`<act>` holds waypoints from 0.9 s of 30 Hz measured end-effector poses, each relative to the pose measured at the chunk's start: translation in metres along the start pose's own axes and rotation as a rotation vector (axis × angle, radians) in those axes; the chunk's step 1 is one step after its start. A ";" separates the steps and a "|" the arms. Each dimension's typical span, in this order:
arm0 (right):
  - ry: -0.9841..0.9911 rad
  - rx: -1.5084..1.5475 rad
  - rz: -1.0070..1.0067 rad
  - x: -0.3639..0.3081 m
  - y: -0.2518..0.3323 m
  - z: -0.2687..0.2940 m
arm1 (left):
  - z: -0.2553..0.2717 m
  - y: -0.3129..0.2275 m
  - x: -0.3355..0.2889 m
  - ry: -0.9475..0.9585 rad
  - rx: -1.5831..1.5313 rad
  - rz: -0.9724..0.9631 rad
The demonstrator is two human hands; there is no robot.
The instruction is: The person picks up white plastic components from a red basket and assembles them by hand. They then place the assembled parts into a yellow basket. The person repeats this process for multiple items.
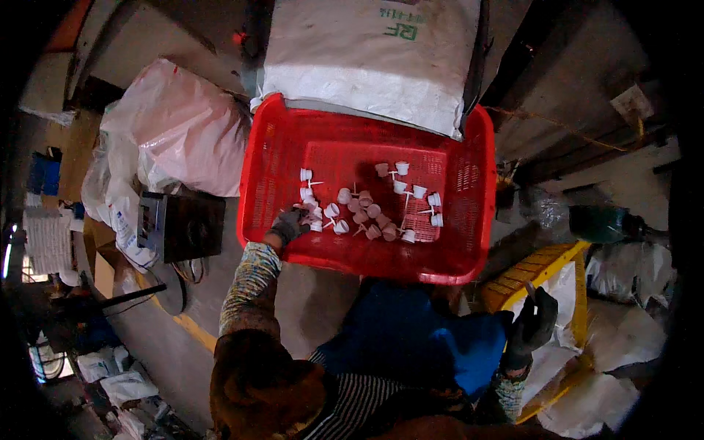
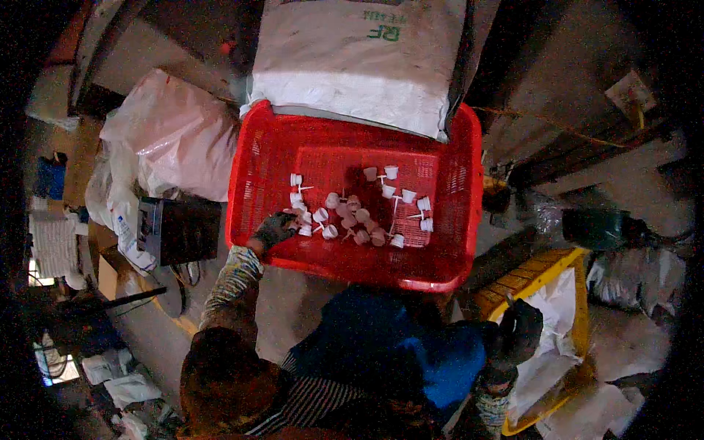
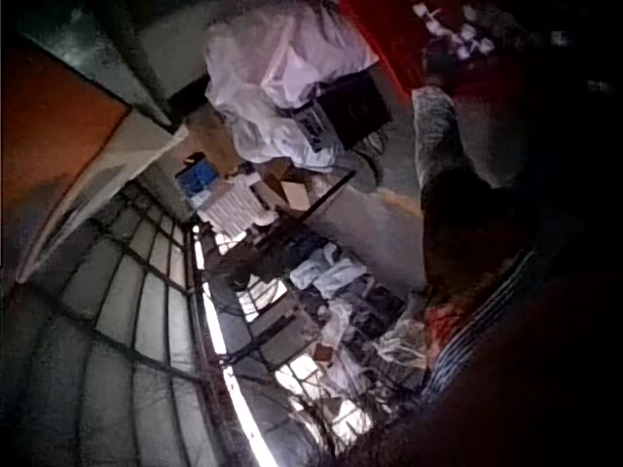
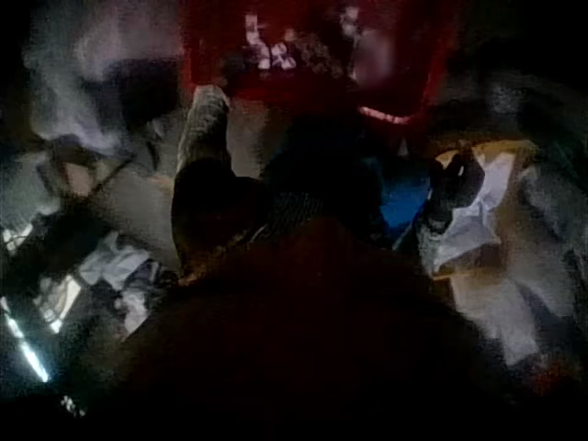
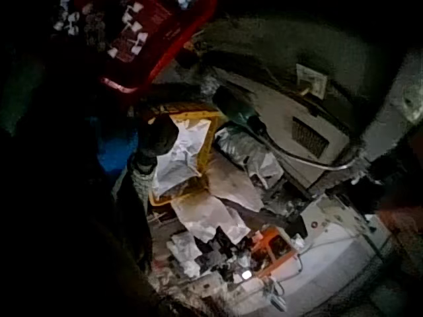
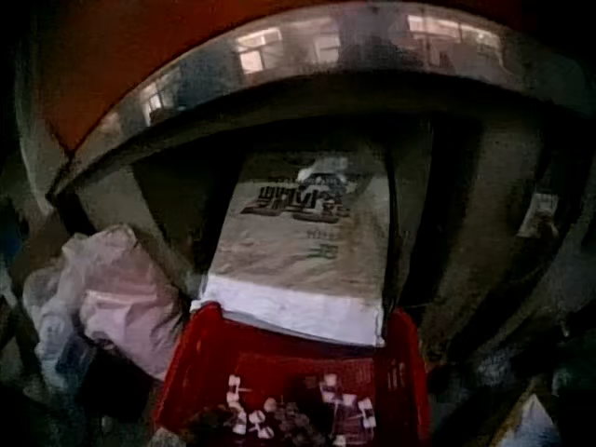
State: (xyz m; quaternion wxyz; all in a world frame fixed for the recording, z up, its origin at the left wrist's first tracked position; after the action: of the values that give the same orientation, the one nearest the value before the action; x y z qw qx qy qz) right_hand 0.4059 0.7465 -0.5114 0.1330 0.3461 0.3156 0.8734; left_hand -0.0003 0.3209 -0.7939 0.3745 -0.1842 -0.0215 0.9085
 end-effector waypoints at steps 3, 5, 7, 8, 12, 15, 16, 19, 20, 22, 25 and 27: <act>0.125 -0.142 0.198 0.045 0.057 0.007 | -0.004 -0.011 -0.011 0.192 -0.147 0.042; 0.023 -0.134 0.200 0.061 0.086 0.014 | -0.006 -0.015 -0.008 0.178 -0.037 0.127; -0.251 0.036 0.029 0.075 0.118 0.011 | -0.014 -0.015 -0.003 0.205 0.106 0.138; -0.320 0.084 -0.070 0.076 0.135 0.009 | 0.000 -0.029 0.003 0.216 0.144 0.156; -0.191 0.069 -0.148 0.073 0.183 -0.006 | 0.027 -0.068 0.031 0.212 0.208 0.043; 0.042 -0.007 0.023 0.071 0.179 -0.049 | 0.011 -0.099 0.064 -0.025 0.008 -0.188; 0.060 0.145 -0.061 0.074 0.169 -0.065 | -0.003 -0.104 0.071 -0.100 -0.075 -0.170; 0.181 0.134 -0.228 0.069 0.142 -0.097 | -0.046 -0.118 0.103 -0.048 -0.256 -0.106; 0.199 0.147 -0.245 0.072 0.140 -0.100 | -0.058 -0.120 0.110 -0.019 -0.256 -0.064; 0.231 0.178 -0.283 0.076 0.135 -0.104 | -0.079 -0.127 0.123 0.009 -0.221 0.000; 0.226 0.197 -0.375 0.072 0.124 -0.106 | -0.098 -0.127 0.136 0.008 -0.197 0.050; 0.222 0.189 -0.409 0.077 0.120 -0.106 | -0.098 -0.115 0.141 -0.011 -0.283 0.033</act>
State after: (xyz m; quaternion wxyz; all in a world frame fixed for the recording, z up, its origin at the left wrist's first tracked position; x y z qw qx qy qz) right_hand 0.2757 0.6409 -0.4536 0.2387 0.1878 0.4719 0.8277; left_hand 0.0192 0.4909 -0.9095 0.3298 -0.2304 -0.1485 0.9034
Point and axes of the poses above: each hand's wrist, its own x-axis towards the middle knuckle, its own z-axis out of the back of the hand, y = z × x, the point moved 4 cm from there along x, towards the middle knuckle, and after that the axes turned 10 degrees about x, right-handed, at the moved point
